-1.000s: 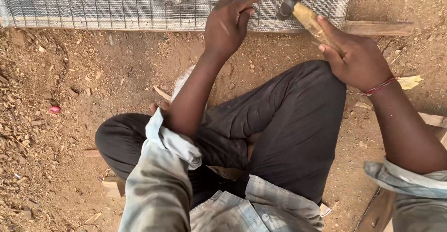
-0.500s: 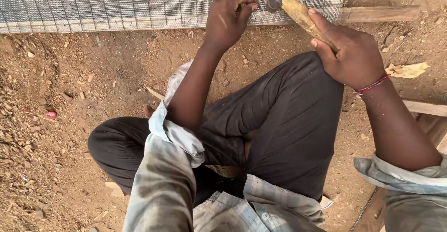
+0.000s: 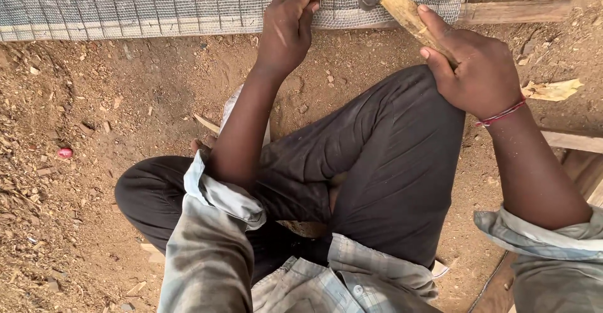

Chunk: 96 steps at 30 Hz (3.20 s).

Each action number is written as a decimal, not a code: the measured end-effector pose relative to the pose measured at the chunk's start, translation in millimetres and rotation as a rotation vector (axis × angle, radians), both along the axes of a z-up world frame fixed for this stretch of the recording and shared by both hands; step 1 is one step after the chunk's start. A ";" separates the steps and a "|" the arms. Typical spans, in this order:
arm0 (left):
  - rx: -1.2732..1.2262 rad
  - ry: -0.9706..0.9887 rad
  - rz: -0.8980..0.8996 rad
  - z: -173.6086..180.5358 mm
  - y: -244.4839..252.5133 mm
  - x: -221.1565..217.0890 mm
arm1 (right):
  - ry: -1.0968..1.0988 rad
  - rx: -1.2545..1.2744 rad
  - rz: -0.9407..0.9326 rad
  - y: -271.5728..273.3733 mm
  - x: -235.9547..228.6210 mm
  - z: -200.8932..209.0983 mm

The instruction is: Making a wire mesh frame by hammering small nails to secure the mesh onto a wooden frame while sitting on the ground.

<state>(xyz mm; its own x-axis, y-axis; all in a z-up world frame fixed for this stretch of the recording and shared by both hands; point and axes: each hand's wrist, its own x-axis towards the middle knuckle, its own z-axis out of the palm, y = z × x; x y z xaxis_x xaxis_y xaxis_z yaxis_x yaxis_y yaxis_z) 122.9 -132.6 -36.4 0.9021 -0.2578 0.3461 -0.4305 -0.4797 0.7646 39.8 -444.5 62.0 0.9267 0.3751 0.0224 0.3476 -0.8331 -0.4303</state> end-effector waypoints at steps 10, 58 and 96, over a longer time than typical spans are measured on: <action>-0.074 -0.124 -0.023 -13.1 -11.7 3.6 | -0.016 0.039 0.005 -3.6 -1.0 -6.5; 0.180 -0.226 0.110 -40.3 -57.8 -51.7 | -0.071 0.324 -0.132 -15.2 -18.5 -16.9; -0.028 -0.096 0.067 -19.8 -40.9 -56.5 | 0.105 0.007 -0.220 -17.6 -66.8 40.7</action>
